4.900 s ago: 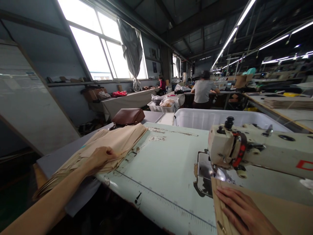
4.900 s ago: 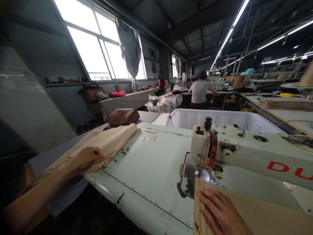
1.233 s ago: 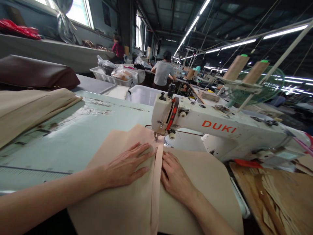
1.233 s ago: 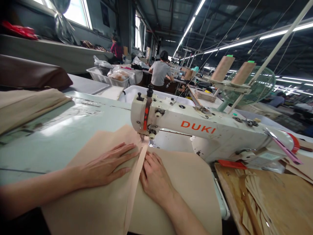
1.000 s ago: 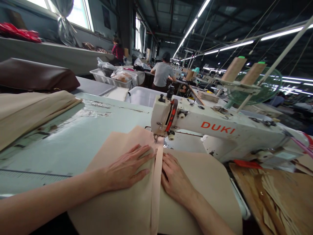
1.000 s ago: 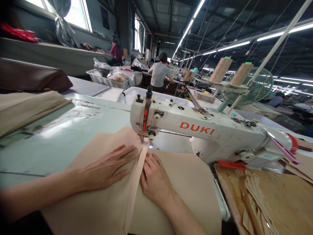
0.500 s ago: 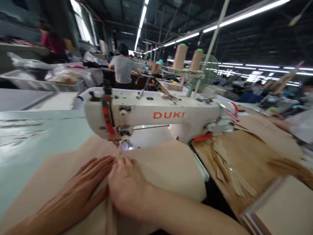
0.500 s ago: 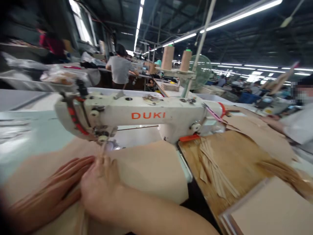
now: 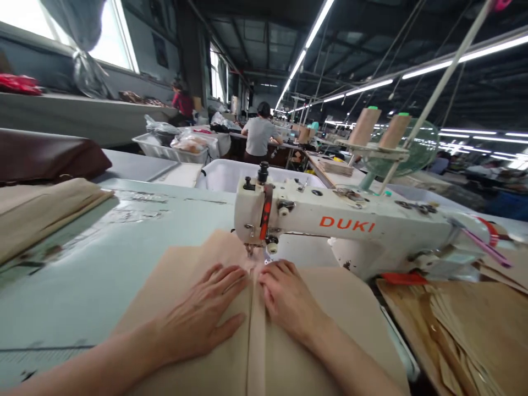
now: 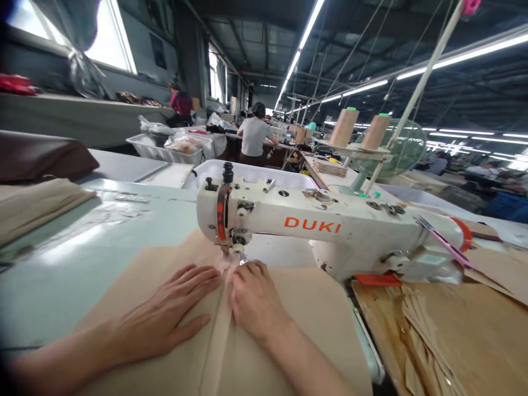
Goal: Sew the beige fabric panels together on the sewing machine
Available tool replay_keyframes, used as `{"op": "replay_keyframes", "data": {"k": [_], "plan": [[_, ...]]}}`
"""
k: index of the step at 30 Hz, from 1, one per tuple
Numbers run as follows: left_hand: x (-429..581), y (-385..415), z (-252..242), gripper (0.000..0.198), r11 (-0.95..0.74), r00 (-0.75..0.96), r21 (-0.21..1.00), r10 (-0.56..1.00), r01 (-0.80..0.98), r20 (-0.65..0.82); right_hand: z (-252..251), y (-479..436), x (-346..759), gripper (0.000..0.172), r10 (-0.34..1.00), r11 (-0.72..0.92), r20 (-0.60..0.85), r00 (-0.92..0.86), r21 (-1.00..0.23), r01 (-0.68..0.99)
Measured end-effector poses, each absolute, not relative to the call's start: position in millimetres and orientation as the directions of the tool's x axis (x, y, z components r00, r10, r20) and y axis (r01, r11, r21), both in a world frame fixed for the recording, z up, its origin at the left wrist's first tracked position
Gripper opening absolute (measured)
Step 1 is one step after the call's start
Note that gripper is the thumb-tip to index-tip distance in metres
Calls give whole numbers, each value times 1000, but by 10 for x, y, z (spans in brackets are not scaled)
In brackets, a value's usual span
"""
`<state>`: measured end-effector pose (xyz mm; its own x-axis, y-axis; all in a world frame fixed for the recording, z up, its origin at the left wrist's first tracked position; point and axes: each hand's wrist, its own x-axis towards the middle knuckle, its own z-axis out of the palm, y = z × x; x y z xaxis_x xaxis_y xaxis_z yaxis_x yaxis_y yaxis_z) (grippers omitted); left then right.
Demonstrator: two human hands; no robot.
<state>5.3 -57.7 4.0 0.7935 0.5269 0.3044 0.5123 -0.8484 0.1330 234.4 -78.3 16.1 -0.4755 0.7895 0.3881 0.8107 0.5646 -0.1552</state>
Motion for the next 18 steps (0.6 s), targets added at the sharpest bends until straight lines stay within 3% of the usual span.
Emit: {"op": "replay_keyframes", "data": {"k": [6,18], "plan": [[47,-600,49,59,-833,789,212,552,510,269,91,-792,2292,33,763,601,441,-472,-216,770],[35,-347,-103,69,-841,793,175,541,512,279,-115,-524,2314,48,779,592,377,-501,-179,786]]}}
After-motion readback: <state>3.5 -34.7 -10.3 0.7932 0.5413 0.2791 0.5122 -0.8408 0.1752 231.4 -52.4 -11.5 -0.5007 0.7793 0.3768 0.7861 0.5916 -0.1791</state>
